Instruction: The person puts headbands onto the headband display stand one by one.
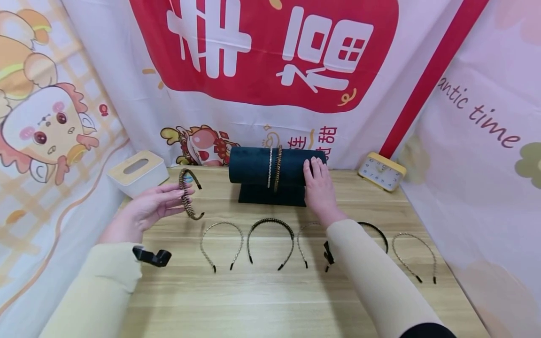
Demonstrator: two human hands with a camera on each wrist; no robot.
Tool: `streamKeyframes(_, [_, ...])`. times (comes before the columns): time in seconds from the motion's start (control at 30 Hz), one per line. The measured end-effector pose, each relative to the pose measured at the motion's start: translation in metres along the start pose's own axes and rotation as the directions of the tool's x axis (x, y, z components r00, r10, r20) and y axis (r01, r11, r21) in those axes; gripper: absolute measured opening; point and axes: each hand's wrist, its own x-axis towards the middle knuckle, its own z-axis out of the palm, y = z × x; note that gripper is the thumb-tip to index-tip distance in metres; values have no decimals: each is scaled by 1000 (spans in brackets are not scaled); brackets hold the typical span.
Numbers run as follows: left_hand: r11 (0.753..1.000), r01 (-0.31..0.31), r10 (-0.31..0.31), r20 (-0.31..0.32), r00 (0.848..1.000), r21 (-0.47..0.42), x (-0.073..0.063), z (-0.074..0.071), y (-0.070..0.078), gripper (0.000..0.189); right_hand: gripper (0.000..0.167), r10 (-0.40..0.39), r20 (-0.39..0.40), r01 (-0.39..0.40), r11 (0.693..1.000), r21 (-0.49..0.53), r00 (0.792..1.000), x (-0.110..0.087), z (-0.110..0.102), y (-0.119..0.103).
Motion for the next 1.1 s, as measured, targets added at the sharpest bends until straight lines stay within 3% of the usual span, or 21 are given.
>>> streamKeyframes(0.2, [999,-38,38,-109,993,-1,28,16,0,25,80,0,13,0,1000,-5,1000,0,-1,0])
streamKeyframes(0.37, [994,-82,98,-221,970,77,53,32,0,43,79,-2,21,2,1000,-6,1000,-1,-2,1])
streamKeyframes(0.53, [985,-68,112,-288,951,160,76,49,2,53,78,-2,14,2,1000,-5,1000,0,-2,1])
streamKeyframes(0.77, [976,-52,109,-265,958,214,101,68,5,48,77,0,18,0,1000,-8,1000,0,-4,0])
streamKeyframes(1.1, [953,-19,85,-207,975,303,120,95,10,48,79,3,34,-3,1000,2,999,0,-4,2])
